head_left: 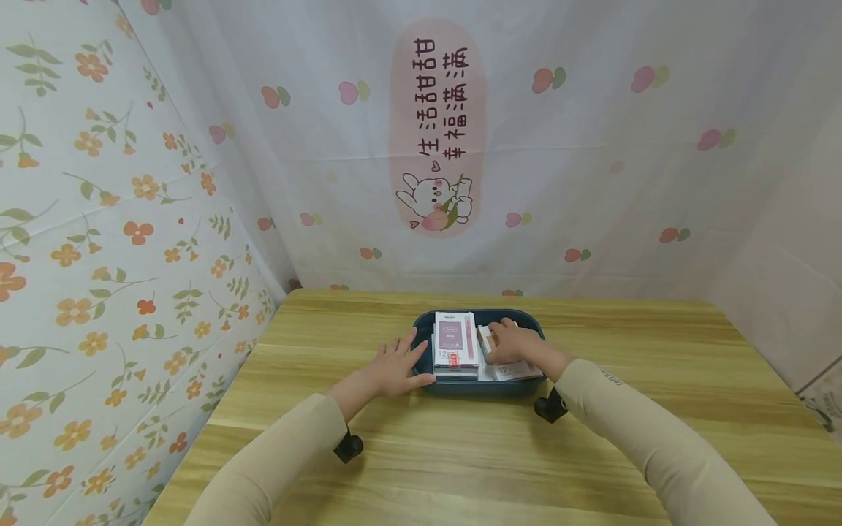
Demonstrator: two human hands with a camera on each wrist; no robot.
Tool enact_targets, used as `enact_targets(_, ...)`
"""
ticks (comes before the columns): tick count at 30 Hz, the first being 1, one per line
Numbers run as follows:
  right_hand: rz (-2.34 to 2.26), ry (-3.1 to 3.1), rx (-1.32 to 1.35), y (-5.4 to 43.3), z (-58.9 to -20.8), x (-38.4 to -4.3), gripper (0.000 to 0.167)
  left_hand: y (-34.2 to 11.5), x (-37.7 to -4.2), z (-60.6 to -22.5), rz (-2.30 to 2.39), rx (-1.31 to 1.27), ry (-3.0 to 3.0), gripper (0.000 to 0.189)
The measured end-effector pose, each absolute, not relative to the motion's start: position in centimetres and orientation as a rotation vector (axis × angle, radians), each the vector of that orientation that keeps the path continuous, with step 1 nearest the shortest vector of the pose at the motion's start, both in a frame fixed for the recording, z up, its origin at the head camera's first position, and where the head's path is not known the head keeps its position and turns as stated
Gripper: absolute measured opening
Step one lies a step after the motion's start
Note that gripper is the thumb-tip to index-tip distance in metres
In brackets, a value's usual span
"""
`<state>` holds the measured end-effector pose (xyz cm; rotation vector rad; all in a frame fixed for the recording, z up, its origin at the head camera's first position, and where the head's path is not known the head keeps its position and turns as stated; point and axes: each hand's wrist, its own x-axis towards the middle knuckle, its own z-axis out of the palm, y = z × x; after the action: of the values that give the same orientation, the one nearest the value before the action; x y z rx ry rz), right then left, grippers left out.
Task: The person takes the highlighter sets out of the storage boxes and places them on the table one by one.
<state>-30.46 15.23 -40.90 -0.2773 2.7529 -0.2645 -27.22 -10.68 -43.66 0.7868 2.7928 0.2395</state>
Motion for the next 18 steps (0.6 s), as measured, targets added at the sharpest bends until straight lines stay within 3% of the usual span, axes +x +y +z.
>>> enact_targets(18, -0.334, 2.729, -0.261, 15.1, -39.0, -30.6, 0.079, -10.7, -27.3, -43.8, 0.251, 0.805, 2.802, 0.079)
